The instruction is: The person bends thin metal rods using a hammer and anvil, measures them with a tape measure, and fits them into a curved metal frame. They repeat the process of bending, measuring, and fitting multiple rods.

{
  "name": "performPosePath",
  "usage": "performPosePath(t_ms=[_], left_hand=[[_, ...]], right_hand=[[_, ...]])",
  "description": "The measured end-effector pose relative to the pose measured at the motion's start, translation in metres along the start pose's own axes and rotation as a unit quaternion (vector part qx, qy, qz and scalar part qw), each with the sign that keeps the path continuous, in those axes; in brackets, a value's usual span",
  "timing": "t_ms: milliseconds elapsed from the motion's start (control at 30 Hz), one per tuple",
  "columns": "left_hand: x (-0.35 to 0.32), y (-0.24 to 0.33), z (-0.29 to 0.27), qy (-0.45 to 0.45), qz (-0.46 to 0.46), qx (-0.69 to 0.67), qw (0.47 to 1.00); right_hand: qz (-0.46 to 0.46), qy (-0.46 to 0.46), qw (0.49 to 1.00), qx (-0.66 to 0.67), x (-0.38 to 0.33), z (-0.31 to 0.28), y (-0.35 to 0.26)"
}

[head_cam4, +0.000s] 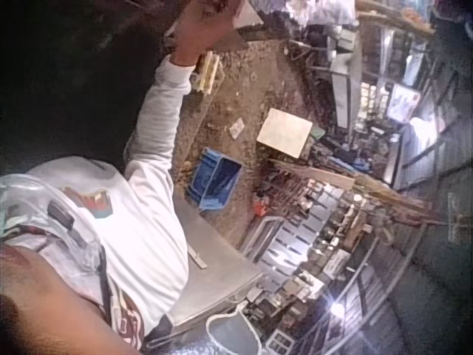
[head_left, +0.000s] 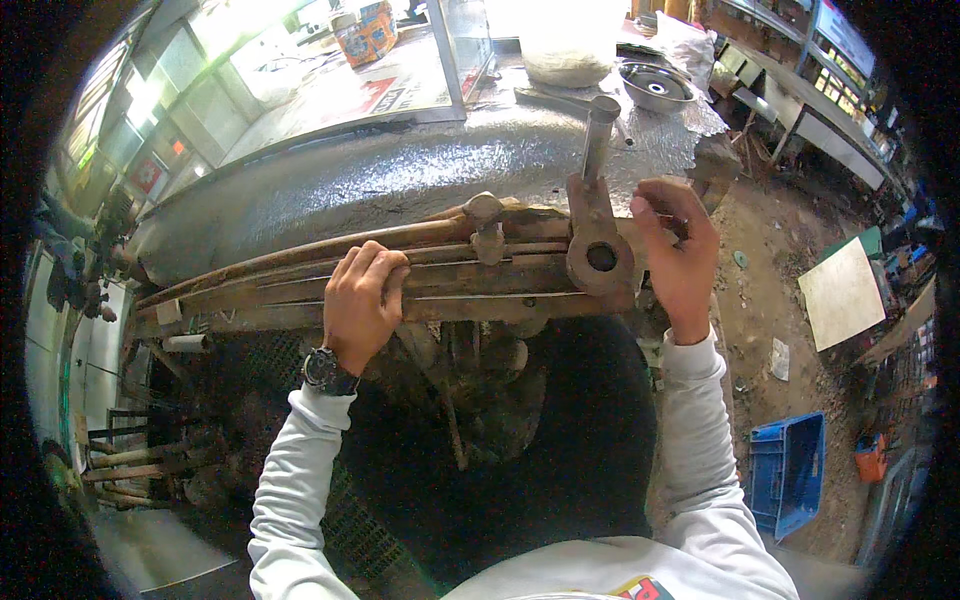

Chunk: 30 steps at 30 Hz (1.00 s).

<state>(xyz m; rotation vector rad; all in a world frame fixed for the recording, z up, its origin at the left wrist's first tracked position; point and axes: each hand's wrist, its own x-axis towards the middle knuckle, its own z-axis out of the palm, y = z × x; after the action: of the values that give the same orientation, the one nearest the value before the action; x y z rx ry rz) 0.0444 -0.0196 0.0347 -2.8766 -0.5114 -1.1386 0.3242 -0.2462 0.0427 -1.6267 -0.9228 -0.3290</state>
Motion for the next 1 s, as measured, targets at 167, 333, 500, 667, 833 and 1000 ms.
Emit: performPosePath(t_ms=[167,333,500,667,833,1000], left_hand=[[-0.006,-0.016,0.0,0.016,-0.011,-0.065,0.998],[-0.007,-0.01,0.011,0.043,-0.031,-0.12,0.991],[-0.005,-0.006,0.012,0.029,-0.028,-0.098,0.994],[-0.003,-0.006,0.007,0.026,-0.018,-0.086,0.996],[0.013,0.003,0.002,-0.014,-0.019,-0.067,0.997],[-0.005,-0.019,-0.01,-0.027,0.005,-0.061,0.998]], right_hand=[[-0.202,-0.039,0.978,-0.021,0.009,0.061,-0.077],[0.079,-0.106,0.981,0.141,0.014,0.15,-0.107],[-0.019,-0.279,0.933,0.226,0.039,0.136,-0.082],[-0.14,-0.349,0.921,0.101,0.051,0.119,-0.092],[-0.212,-0.283,0.923,-0.153,0.048,0.074,-0.1],[-0.346,-0.317,0.873,-0.133,0.049,0.08,-0.108]])
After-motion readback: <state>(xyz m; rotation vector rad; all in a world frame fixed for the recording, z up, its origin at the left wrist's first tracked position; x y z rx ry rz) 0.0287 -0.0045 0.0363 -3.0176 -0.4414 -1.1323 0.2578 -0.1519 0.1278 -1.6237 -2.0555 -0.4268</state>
